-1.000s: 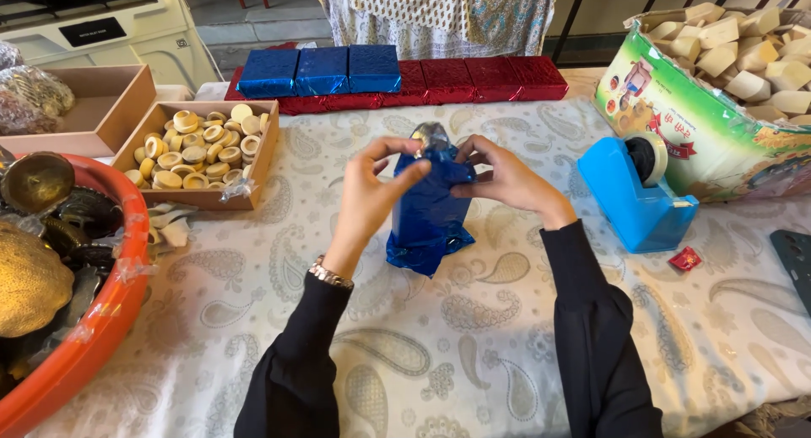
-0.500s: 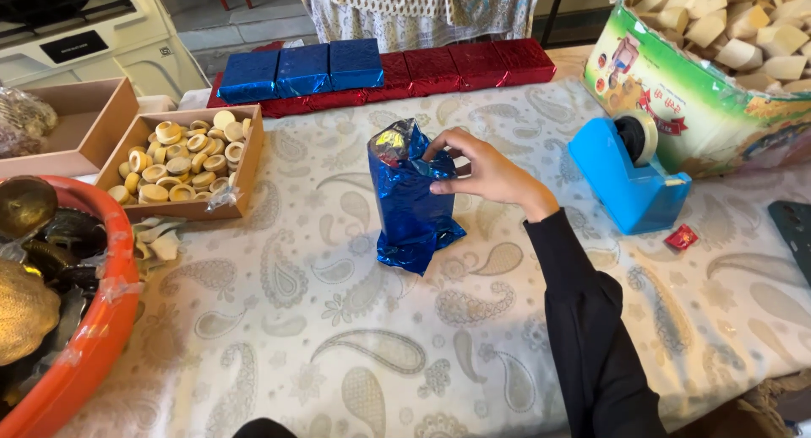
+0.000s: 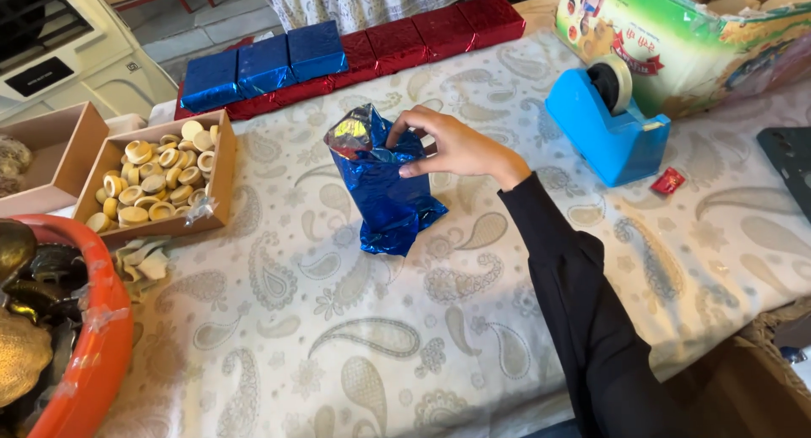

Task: Manually wrap small items in blue decorative foil on a table.

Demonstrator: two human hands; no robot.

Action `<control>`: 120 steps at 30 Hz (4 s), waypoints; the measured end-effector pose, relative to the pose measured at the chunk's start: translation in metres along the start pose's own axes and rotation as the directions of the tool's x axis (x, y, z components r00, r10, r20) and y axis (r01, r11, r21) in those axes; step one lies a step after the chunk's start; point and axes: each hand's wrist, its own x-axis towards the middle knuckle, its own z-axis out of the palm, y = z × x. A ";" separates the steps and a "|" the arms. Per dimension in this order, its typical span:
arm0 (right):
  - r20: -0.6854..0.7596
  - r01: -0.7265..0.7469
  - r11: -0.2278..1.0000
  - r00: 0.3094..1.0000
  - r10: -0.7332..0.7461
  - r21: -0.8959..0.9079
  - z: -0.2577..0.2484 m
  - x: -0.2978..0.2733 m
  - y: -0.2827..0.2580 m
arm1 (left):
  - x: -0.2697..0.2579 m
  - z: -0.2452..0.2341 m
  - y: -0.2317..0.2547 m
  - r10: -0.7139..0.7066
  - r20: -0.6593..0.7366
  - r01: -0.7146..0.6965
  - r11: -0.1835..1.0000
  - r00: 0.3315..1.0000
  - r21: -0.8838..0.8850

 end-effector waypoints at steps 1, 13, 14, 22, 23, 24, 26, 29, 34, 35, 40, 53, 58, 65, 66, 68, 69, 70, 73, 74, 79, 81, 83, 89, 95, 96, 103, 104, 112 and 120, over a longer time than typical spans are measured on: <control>-0.001 -0.002 1.000 1.000 0.002 0.003 0.000 0.000 0.001 | -0.019 0.000 -0.041 -0.009 0.000 0.009 1.000 1.000 0.012; 0.005 0.032 0.998 0.999 -0.032 -0.060 0.002 0.001 0.003 | -0.030 0.002 0.000 -0.118 -0.027 0.120 0.982 0.993 0.143; 0.014 0.002 1.000 1.000 -0.002 -0.029 0.002 0.000 0.000 | -0.022 0.003 0.010 -0.132 -0.027 0.135 0.979 0.991 0.152; 0.015 -0.003 1.000 1.000 0.004 -0.014 0.002 0.002 0.005 | -0.006 0.004 0.034 -0.178 -0.044 0.184 0.950 0.983 0.253; 0.011 -0.004 1.000 1.000 0.004 -0.017 0.002 0.002 0.005 | -0.006 0.004 0.035 -0.179 -0.051 0.186 0.945 0.982 0.267; 0.008 -0.004 1.000 1.000 0.004 -0.020 0.001 0.003 0.004 | -0.007 0.003 0.036 -0.180 -0.058 0.189 0.941 0.982 0.281; 0.019 -0.016 1.000 1.000 0.016 -0.008 0.006 0.001 0.007 | -0.008 0.005 0.039 -0.179 -0.077 0.195 0.933 0.981 0.302; 0.017 -0.013 1.000 1.000 0.013 0.010 0.003 0.001 0.007 | -0.005 0.001 0.047 -0.145 -0.111 0.176 0.917 0.983 0.358; 0.037 0.005 1.000 0.999 -0.006 0.026 0.004 0.000 0.008 | 0.029 -0.006 -0.003 -0.099 -0.190 0.171 0.895 0.977 0.413; 0.031 0.007 0.999 0.999 -0.008 0.050 0.005 0.000 0.014 | 0.040 -0.004 -0.032 -0.099 -0.265 0.220 0.850 0.959 0.478; -0.008 0.009 0.994 1.000 -0.008 0.106 0.004 0.004 0.041 | 0.068 0.007 -0.071 -0.052 -0.386 0.284 0.769 0.921 0.573; 0.009 -0.052 0.993 0.999 0.051 0.105 0.000 0.002 0.010 | 0.078 0.009 -0.099 0.123 -0.500 0.145 0.874 0.857 0.464; 0.010 -0.034 0.992 0.999 0.033 0.121 -0.004 0.002 0.000 | 0.086 0.010 -0.122 0.060 -0.542 0.156 0.926 0.838 0.344; -0.030 0.065 0.987 0.998 -0.061 0.149 -0.004 0.004 0.013 | 0.096 0.019 -0.110 0.088 -0.683 0.129 0.957 0.725 0.260; -0.055 0.080 0.981 0.996 -0.072 0.176 -0.003 0.007 0.017 | 0.098 0.020 -0.108 0.055 -0.718 0.098 0.981 0.694 0.170; -0.079 0.053 0.978 0.996 -0.038 0.201 -0.001 0.007 0.018 | 0.101 0.023 -0.111 0.045 -0.740 0.067 0.991 0.671 0.120; -0.097 0.027 0.972 0.995 -0.005 0.231 0.001 0.008 0.019 | 0.101 0.025 -0.113 0.028 -0.764 0.039 0.997 0.645 0.070; -0.100 0.027 0.973 0.995 -0.004 0.230 0.002 0.007 0.024 | 0.101 0.026 -0.114 0.030 -0.762 0.037 0.997 0.647 0.070; -0.142 0.024 0.964 0.990 0.015 0.265 0.001 0.009 0.032 | 0.102 0.027 -0.118 0.050 -0.778 0.022 0.996 0.626 0.082; -0.164 0.037 0.964 0.986 0.007 0.264 0.000 0.009 0.031 | 0.103 0.026 -0.121 0.021 -0.784 0.033 0.998 0.621 0.053; -0.199 0.051 0.965 0.980 0.001 0.256 0.002 0.007 0.011 | 0.096 0.023 -0.115 -0.072 -0.787 0.054 0.997 0.613 -0.049; -0.232 0.067 0.961 0.973 -0.003 0.267 0.001 0.008 0.005 | 0.094 0.019 -0.087 0.020 -0.788 0.059 0.996 0.616 0.071; -0.265 0.069 0.962 0.964 0.005 0.266 0.002 0.007 0.006 | 0.088 0.015 -0.075 0.092 -0.770 0.078 0.980 0.632 0.181; -0.329 0.067 0.957 0.944 0.032 0.283 0.007 0.008 0.005 | 0.076 0.018 -0.030 0.313 -0.578 0.093 0.820 0.753 0.565; -0.348 0.061 0.959 0.937 0.040 0.276 0.010 0.010 0.009 | 0.086 0.044 -0.025 0.447 -0.358 0.067 0.547 0.820 0.835; -0.347 0.058 0.960 0.937 0.043 0.273 0.010 0.009 0.009 | 0.087 0.046 -0.030 0.443 -0.352 0.085 0.518 0.825 0.851; -0.358 0.082 0.964 0.934 0.014 0.253 0.010 0.010 0.011 | 0.084 0.041 -0.043 0.344 -0.337 0.051 0.628 0.877 0.776; -0.364 0.078 0.966 0.931 0.018 0.246 0.010 0.011 0.011 | 0.084 0.040 -0.041 0.332 -0.338 0.040 0.658 0.881 0.752; -0.385 0.083 0.951 0.922 0.039 0.297 0.012 0.012 0.012 | 0.048 -0.012 -0.033 0.301 -0.480 0.148 0.704 0.824 0.695; -0.436 0.116 0.981 0.899 -0.037 0.156 0.020 0.013 0.025 | 0.048 -0.024 -0.088 -0.206 -0.367 0.344 0.865 0.907 0.365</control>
